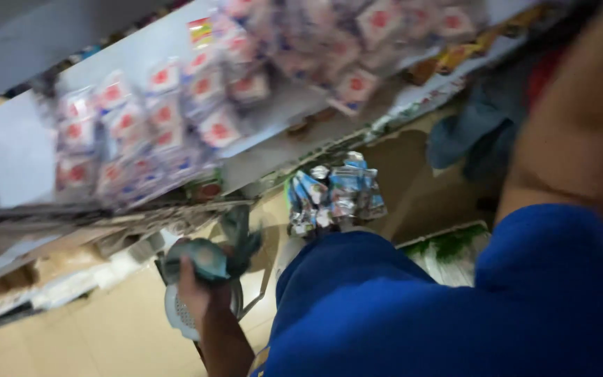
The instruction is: Wiping down seasoning packets and other grocery items on store shelves with a cloth.
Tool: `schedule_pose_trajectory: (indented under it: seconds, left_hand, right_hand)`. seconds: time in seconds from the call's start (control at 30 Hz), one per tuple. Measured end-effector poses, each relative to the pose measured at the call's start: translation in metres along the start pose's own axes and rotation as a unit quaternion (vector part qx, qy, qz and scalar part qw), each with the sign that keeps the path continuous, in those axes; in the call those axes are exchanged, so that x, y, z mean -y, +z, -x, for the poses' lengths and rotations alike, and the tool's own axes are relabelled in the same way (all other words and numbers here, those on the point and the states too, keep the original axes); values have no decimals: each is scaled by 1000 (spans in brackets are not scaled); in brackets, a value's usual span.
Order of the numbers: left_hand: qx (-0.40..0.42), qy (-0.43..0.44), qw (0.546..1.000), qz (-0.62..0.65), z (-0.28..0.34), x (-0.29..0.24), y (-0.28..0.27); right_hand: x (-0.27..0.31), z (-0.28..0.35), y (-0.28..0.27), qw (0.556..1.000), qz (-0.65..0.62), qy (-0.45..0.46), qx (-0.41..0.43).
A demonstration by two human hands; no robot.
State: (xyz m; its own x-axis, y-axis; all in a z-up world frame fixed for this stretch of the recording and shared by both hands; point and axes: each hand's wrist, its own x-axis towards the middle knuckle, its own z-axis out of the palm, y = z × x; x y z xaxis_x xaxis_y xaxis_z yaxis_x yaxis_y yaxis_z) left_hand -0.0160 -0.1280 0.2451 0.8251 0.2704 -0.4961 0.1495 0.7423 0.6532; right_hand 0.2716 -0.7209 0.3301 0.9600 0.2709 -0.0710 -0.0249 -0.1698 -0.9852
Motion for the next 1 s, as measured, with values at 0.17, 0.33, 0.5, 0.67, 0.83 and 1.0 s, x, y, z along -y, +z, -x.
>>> schedule_pose_trajectory:
  seconds: [0.17, 0.33, 0.5, 0.67, 0.83, 1.0]
  left_hand:
    - [-66, -33, 997, -15, 11, 41, 56]
    - [-7, 30, 999, -28, 56, 64, 96]
    - [55, 101, 989, -89, 97, 68, 92]
    - [-90, 105, 990, 0, 121, 79, 43]
    - [-149, 120, 981, 8, 138, 82, 38]
    - [-153, 132, 979, 23, 138, 70, 77]
  right_hand:
    - [-42, 93, -44, 998, -53, -8, -28]
    - [-88, 139, -67, 994, -108, -14, 1]
    - [-134, 140, -62, 983, -173, -15, 65]
    - [-179, 111, -37, 958, -244, -12, 151]
    - [-198, 54, -55, 937, -304, -14, 170]
    - [-255, 52, -48, 917, -362, -25, 168]
